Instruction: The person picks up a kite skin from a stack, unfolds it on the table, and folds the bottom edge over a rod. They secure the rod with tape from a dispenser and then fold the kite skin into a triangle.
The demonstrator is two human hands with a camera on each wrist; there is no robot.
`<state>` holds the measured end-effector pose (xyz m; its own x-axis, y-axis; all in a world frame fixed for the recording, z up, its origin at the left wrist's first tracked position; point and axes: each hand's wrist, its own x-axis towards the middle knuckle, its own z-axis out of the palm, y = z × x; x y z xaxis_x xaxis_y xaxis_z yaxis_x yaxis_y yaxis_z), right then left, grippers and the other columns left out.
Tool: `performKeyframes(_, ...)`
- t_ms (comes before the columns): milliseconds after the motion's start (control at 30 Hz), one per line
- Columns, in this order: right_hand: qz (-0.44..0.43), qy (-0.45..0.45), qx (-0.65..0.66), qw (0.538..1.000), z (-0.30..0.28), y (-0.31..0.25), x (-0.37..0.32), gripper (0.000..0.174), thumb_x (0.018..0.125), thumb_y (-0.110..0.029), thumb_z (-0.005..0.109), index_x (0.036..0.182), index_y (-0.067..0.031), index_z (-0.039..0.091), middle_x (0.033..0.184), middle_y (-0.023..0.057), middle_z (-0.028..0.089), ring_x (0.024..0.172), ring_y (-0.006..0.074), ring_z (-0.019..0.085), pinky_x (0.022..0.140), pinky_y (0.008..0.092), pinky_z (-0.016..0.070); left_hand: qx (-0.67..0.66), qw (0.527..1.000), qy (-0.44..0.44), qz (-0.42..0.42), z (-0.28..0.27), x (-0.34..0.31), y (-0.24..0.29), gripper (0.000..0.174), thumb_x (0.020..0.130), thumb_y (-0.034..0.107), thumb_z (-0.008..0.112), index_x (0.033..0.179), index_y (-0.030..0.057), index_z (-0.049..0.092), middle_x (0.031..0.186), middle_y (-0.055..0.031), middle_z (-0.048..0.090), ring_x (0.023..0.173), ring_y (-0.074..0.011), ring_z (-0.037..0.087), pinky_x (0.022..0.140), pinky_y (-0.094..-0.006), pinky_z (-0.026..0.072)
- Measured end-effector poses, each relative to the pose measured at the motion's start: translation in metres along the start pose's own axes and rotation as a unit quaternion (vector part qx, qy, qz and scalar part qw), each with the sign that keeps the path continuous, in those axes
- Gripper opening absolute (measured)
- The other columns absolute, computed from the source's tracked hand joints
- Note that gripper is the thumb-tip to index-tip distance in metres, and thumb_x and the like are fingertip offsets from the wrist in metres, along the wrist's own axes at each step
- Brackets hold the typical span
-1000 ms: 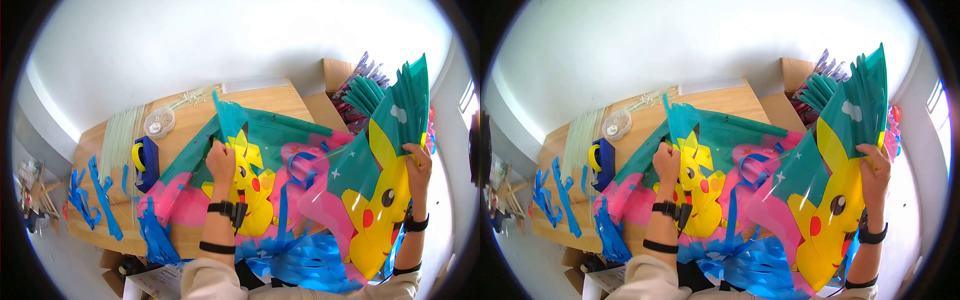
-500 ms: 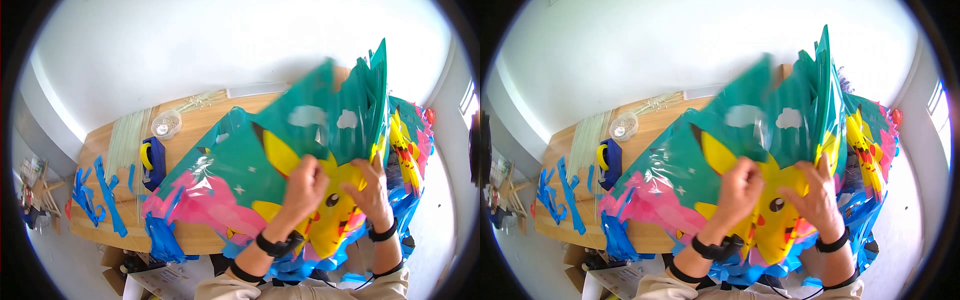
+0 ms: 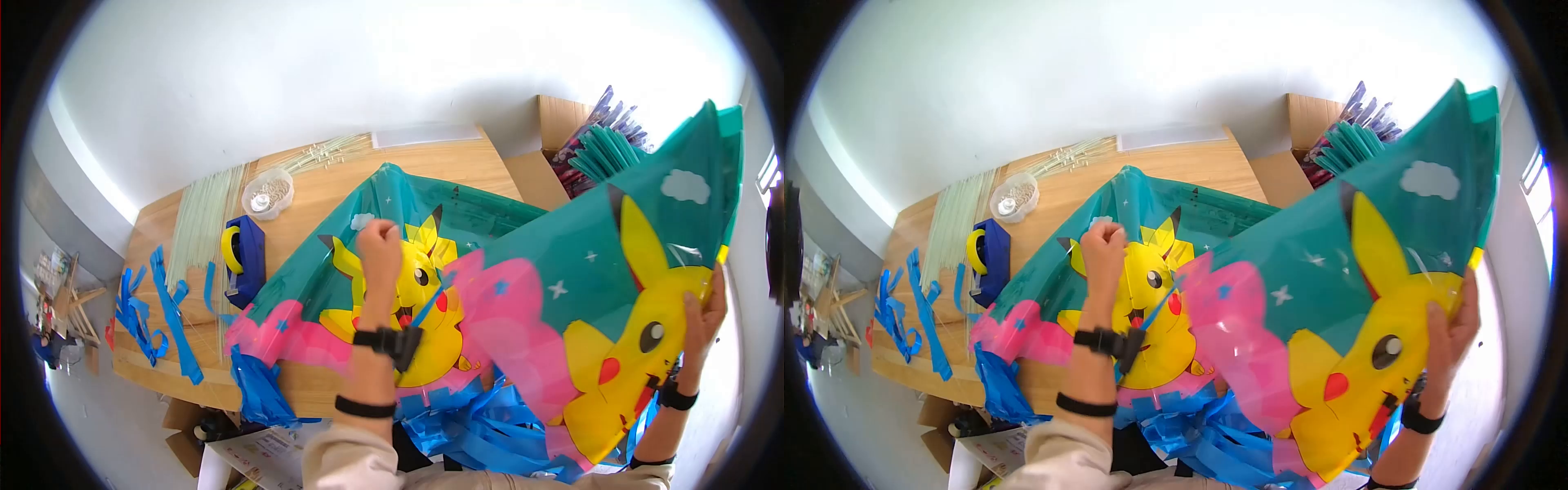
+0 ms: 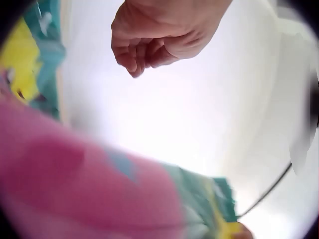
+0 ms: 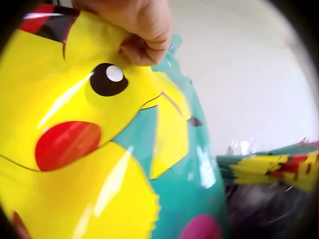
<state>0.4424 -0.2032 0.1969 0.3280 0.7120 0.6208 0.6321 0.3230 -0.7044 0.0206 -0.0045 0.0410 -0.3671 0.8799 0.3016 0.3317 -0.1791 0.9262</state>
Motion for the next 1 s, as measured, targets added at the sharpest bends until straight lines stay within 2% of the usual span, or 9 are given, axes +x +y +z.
performKeyframes(133, -0.049, -0.057, 0.058, 0.995, 0.0, -0.034, 0.024, 0.056, 0.082, -0.009, 0.051, 0.136, -0.0038, 0.04, 0.134, 0.0154, 0.046, 0.108, 0.0221, 0.059, 0.084, 0.0316, 0.053, 0.238, 0.968, -0.037, -0.068, 0.005, 0.015, -0.067, 0.02, 0.078, 0.017, 0.065, 0.078, -0.0018, 0.061, 0.079, -0.0237, 0.062, 0.078, -0.041, 0.06, 0.069, -0.0454, 0.0475)
performKeyframes(367, -0.001, -0.058, -0.019, 0.998, -0.005, -0.033, 0.019, 0.04, 0.08, -0.007, 0.047, 0.12, -0.0041, 0.055, 0.123, 0.0122, 0.055, 0.107, 0.0206, 0.058, 0.084, 0.0298, 0.0523, 0.281, 0.959, -0.023, -0.023, 0.018, 0.002, -0.092, 0.014, 0.077, 0.012, 0.062, 0.074, -0.0005, 0.056, 0.075, -0.0201, 0.061, 0.076, -0.0391, 0.06, 0.066, -0.0457, 0.0459)
performKeyframes(433, -0.061, -0.09, -0.097, 0.989, -0.006, -0.032, 0.02, 0.035, 0.076, 0.0, 0.045, 0.107, -0.0033, 0.061, 0.116, 0.011, 0.058, 0.102, 0.0199, 0.058, 0.088, 0.0288, 0.0483, 0.147, 0.989, 0.011, 0.017, -0.007, -0.004, -0.04, 0.011, 0.078, 0.009, 0.06, 0.075, -0.0002, 0.055, 0.074, -0.0189, 0.06, 0.071, -0.038, 0.059, 0.064, -0.0456, 0.0443)
performKeyframes(467, 0.01, -0.07, -0.082, 0.994, 0.002, -0.043, 0.016, 0.034, 0.073, 0.005, 0.043, 0.1, -0.0032, 0.062, 0.105, 0.009, 0.061, 0.102, 0.0203, 0.056, 0.092, 0.0286, 0.0437, 0.103, 0.994, 0.033, 0.011, -0.014, -0.014, -0.015, 0.01, 0.078, 0.008, 0.059, 0.076, 0.0002, 0.053, 0.072, -0.018, 0.059, 0.068, -0.0364, 0.057, 0.062, -0.0446, 0.0432)
performKeyframes(600, -0.075, -0.094, -0.211, 0.97, 0.041, -0.069, 0.004, 0.026, 0.067, 0.008, 0.047, 0.085, -0.0025, 0.063, 0.088, 0.0127, 0.061, 0.105, 0.032, 0.053, 0.091, 0.0394, 0.0428, 0.11, 0.99, 0.062, 0.058, -0.028, -0.026, -0.011, 0.01, 0.08, 0.007, 0.058, 0.077, 0.0001, 0.051, 0.072, -0.0168, 0.056, 0.067, -0.0362, 0.055, 0.062, -0.043, 0.0432)
performKeyframes(700, -0.197, -0.11, -0.318, 0.921, 0.071, -0.075, -0.009, 0.027, 0.067, 0.009, 0.051, 0.09, -0.0018, 0.061, 0.102, 0.0212, 0.051, 0.093, 0.0404, 0.055, 0.085, 0.0418, 0.0451, 0.072, 0.985, 0.074, 0.142, -0.033, -0.042, 0.043, 0.008, 0.08, 0.002, 0.058, 0.08, 0.0, 0.05, 0.073, -0.0158, 0.054, 0.064, -0.033, 0.054, 0.059, -0.0397, 0.0429)
performKeyframes(833, -0.153, -0.049, -0.324, 0.932, 0.079, -0.058, 0.009, 0.021, 0.07, 0.009, 0.051, 0.088, 0.0003, 0.058, 0.099, 0.0221, 0.049, 0.084, 0.0408, 0.056, 0.073, 0.0433, 0.0472, 0.006, 0.961, 0.159, 0.228, -0.045, -0.054, 0.098, 0.006, 0.082, -0.002, 0.057, 0.082, 0.0023, 0.052, 0.071, -0.0019, 0.048, 0.065, -0.0098, 0.045, 0.059, -0.0252, 0.0409)
performKeyframes(967, -0.145, 0.059, -0.399, 0.903, 0.011, 0.0, 0.054, 0.024, 0.074, 0.008, 0.044, 0.092, 0.0002, 0.058, 0.102, 0.02, 0.052, 0.087, 0.0396, 0.056, 0.075, 0.0432, 0.0471, -0.048, 0.956, 0.217, 0.193, -0.093, -0.044, 0.12, 0.008, 0.083, -0.005, 0.056, 0.087, 0.0016, 0.053, 0.078, -0.0012, 0.053, 0.069, -0.0079, 0.049, 0.063, -0.0232, 0.0433)
performKeyframes(1000, -0.046, 0.085, -0.392, 0.915, 0.016, -0.022, 0.05, 0.026, 0.074, 0.008, 0.044, 0.093, 0.0003, 0.059, 0.103, 0.0188, 0.052, 0.088, 0.0385, 0.055, 0.078, 0.0431, 0.046, -0.045, 0.963, 0.181, 0.195, -0.096, -0.047, 0.131, 0.01, 0.084, -0.008, 0.054, 0.089, 0.0007, 0.053, 0.08, -0.0016, 0.055, 0.07, -0.0076, 0.051, 0.064, -0.0228, 0.0445)
